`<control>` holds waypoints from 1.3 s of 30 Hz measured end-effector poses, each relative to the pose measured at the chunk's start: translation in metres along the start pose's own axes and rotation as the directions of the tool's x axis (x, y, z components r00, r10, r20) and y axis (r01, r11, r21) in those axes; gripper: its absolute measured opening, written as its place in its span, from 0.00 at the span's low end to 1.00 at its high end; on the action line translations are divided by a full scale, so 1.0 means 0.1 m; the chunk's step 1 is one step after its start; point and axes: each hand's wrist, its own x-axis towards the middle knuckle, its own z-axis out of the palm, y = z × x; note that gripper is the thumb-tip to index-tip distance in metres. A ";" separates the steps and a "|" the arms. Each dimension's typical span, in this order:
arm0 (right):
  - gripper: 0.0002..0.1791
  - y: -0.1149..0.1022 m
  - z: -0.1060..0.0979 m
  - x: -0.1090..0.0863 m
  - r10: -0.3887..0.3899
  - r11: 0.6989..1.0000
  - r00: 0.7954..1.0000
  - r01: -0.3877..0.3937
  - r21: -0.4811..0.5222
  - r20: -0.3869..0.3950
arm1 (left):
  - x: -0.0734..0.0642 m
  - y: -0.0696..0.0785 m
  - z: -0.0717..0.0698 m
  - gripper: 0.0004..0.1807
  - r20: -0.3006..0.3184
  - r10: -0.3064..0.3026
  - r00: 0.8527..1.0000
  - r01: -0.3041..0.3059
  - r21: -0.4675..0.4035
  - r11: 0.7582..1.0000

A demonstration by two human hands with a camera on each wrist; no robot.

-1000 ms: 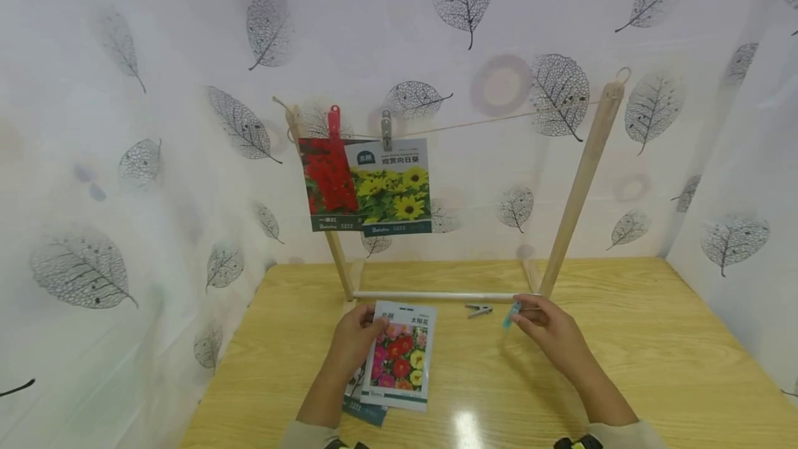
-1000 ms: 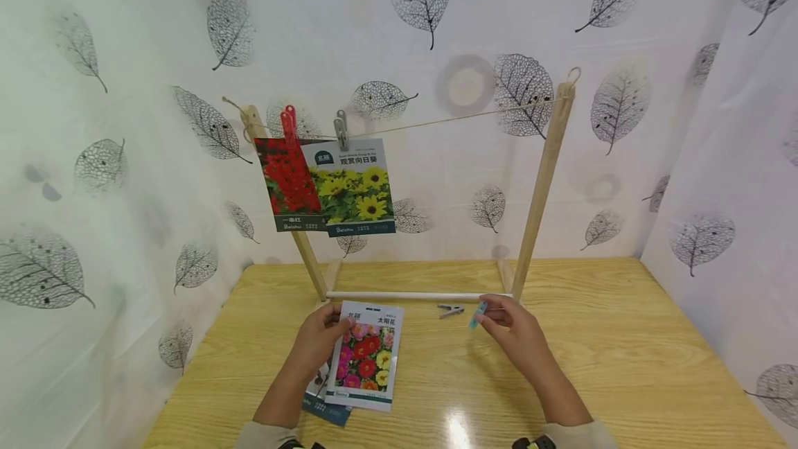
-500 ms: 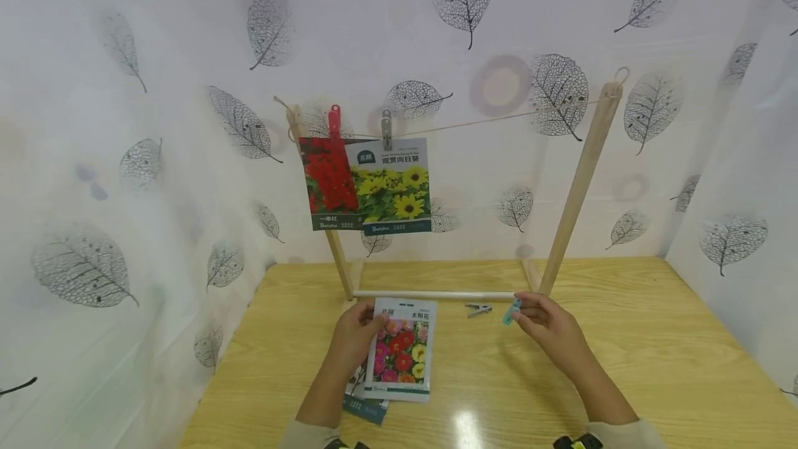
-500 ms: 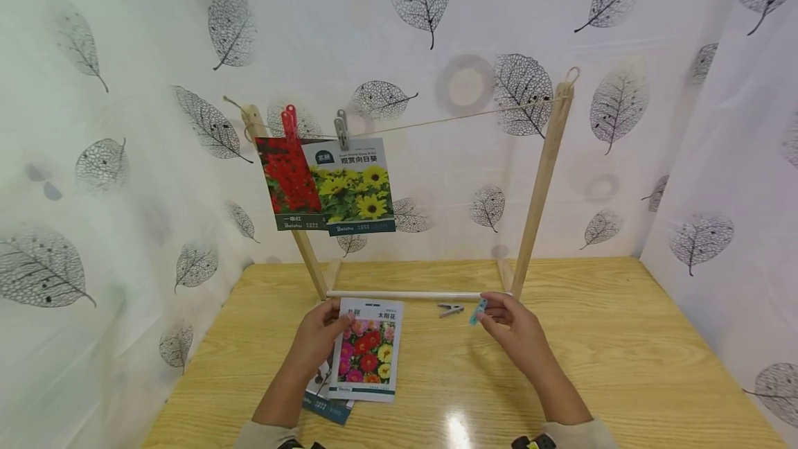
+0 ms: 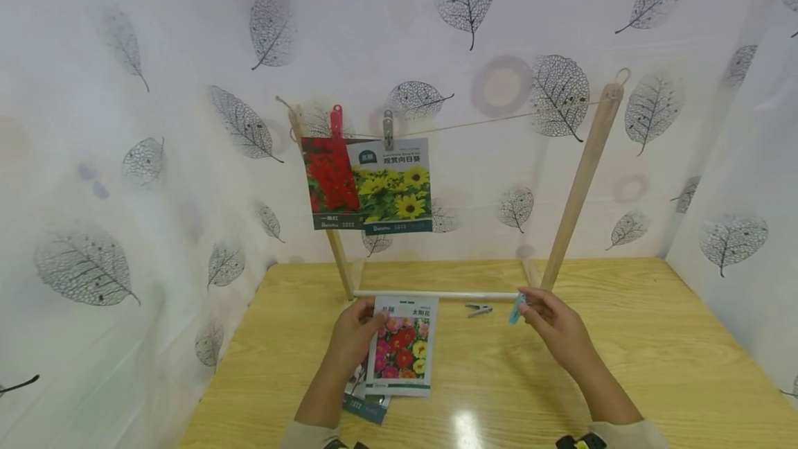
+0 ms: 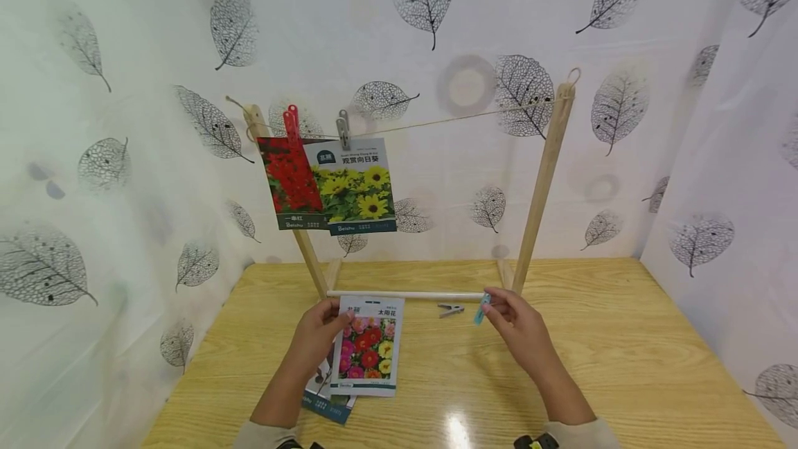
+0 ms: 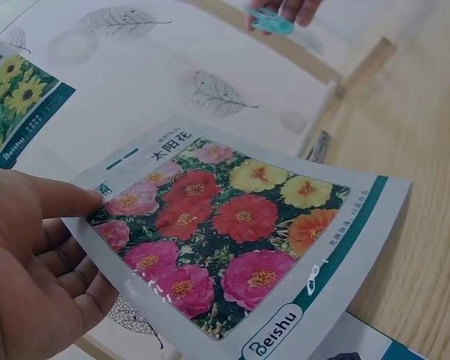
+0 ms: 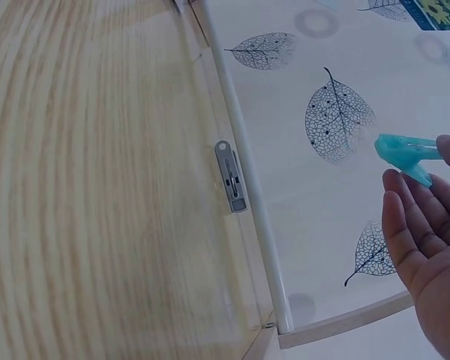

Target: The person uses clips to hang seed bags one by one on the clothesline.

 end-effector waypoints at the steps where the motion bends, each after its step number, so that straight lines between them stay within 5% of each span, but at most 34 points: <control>1: 0.20 -0.01 0.00 0.00 -0.002 1.000 1.000 0.002 -0.001 -0.003 | 0.00 0.01 0.00 0.16 -0.003 0.007 1.000 -0.007 -0.004 1.000; 39: 0.21 -0.24 -0.15 0.11 -0.058 0.996 0.997 0.054 -0.073 -0.058 | -0.04 0.17 0.06 0.15 -0.035 0.142 0.989 -0.144 -0.076 0.987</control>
